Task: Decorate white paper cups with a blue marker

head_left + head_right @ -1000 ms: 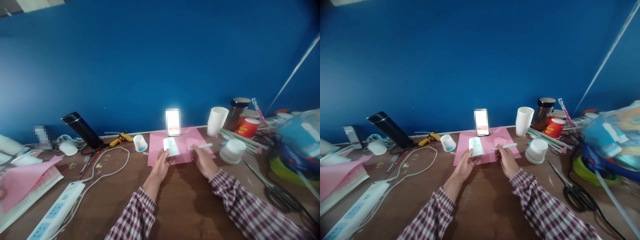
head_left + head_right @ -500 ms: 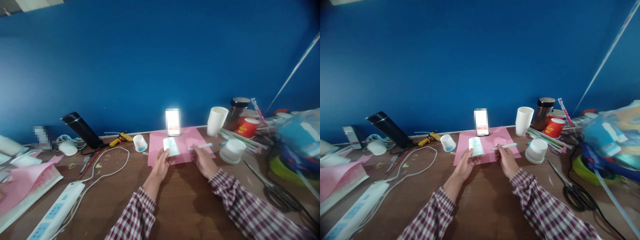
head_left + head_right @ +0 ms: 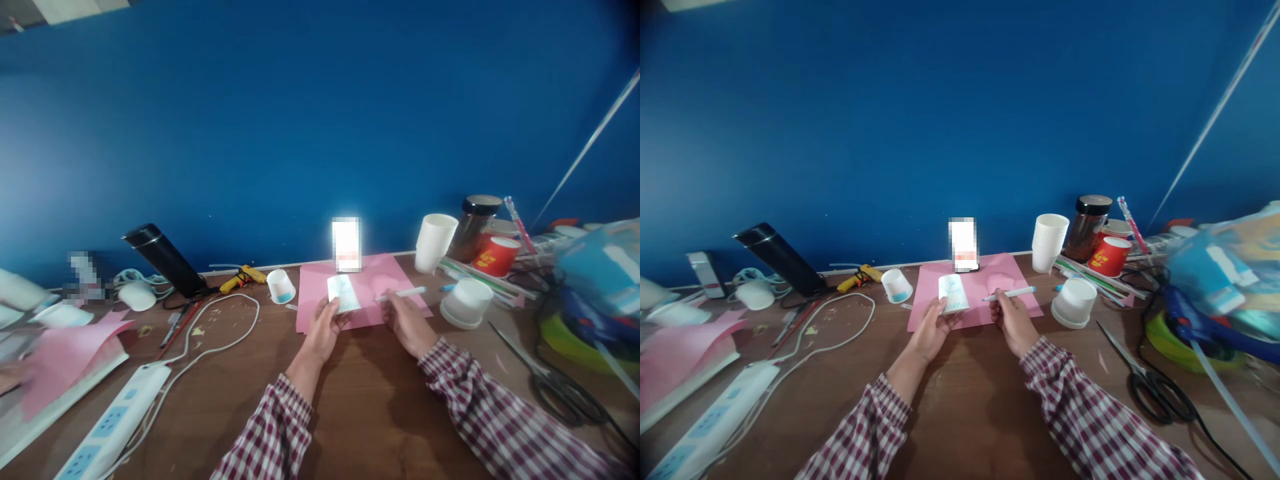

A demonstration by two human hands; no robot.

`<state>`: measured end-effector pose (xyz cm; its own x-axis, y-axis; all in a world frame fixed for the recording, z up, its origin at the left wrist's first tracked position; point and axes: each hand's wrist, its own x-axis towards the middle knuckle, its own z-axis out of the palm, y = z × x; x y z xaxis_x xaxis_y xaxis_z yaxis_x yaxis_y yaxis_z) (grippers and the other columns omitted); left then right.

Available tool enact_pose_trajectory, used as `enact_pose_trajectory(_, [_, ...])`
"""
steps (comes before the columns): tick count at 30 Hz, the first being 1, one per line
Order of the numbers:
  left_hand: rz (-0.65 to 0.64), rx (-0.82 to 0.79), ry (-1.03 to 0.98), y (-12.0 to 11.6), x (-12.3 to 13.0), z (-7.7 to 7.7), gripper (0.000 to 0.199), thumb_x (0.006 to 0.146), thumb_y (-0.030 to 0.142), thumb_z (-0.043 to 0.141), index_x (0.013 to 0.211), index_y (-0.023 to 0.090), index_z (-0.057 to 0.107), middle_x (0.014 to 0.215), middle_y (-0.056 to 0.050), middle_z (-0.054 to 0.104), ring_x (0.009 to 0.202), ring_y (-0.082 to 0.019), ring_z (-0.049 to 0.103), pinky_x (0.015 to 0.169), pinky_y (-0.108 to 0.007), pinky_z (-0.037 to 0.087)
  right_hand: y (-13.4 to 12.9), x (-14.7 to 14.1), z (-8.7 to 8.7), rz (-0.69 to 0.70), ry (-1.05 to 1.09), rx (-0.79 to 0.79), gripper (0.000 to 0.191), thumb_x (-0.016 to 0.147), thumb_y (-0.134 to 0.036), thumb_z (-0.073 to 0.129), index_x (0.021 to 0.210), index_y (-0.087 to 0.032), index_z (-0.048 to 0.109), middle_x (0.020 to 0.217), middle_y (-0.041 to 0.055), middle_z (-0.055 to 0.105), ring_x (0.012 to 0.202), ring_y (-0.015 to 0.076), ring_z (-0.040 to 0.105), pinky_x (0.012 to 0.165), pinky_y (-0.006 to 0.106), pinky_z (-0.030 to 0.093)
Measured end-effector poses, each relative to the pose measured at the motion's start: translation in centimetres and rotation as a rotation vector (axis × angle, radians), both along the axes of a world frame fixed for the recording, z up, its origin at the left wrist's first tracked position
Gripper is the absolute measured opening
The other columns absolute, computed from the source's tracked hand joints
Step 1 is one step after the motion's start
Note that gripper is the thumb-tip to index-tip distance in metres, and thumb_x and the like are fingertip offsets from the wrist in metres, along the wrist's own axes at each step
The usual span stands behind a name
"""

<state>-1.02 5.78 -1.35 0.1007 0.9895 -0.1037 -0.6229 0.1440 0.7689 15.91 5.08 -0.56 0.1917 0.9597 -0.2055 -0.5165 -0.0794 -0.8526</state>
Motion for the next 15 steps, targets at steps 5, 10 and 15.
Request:
enact_pose_trajectory(5, [-0.005, 0.000, 0.007, -0.01, -0.03, 0.01, 0.033, 0.069, 0.036, 0.081, 0.091, 0.015, 0.068, 0.093, -0.005, 0.072, 0.086, -0.018, 0.066, 0.085, -0.036, 0.053, 0.03, 0.01, -0.10, 0.001, -0.014, 0.008, 0.037, 0.061, -0.048, 0.085, 0.065, -0.018, 0.063, 0.057, -0.0026, 0.060, 0.052, 0.0093, 0.051, 0.047, 0.022, 0.040])
enact_pose_trajectory(10, [-0.005, -0.010, 0.009, 0.04, -0.08, -0.16, 0.033, 0.071, 0.036, 0.081, 0.093, 0.016, 0.068, 0.094, -0.005, 0.072, 0.086, -0.018, 0.067, 0.086, -0.035, 0.054, -0.04, 0.01, -0.04, 0.005, -0.019, 0.009, 0.038, 0.061, -0.048, 0.085, 0.067, -0.018, 0.064, 0.058, -0.0027, 0.060, 0.053, 0.0093, 0.052, 0.047, 0.022, 0.040])
enact_pose_trajectory(15, [-0.005, -0.009, 0.005, 0.07, -0.12, -0.27, 0.035, 0.071, 0.036, 0.080, 0.097, 0.016, 0.068, 0.096, -0.006, 0.072, 0.086, -0.019, 0.067, 0.084, -0.035, 0.053, -0.08, 0.00, -0.04, 0.003, -0.010, 0.009, 0.037, 0.061, -0.048, 0.084, 0.066, -0.018, 0.063, 0.058, -0.0031, 0.059, 0.053, 0.0089, 0.051, 0.047, 0.022, 0.039])
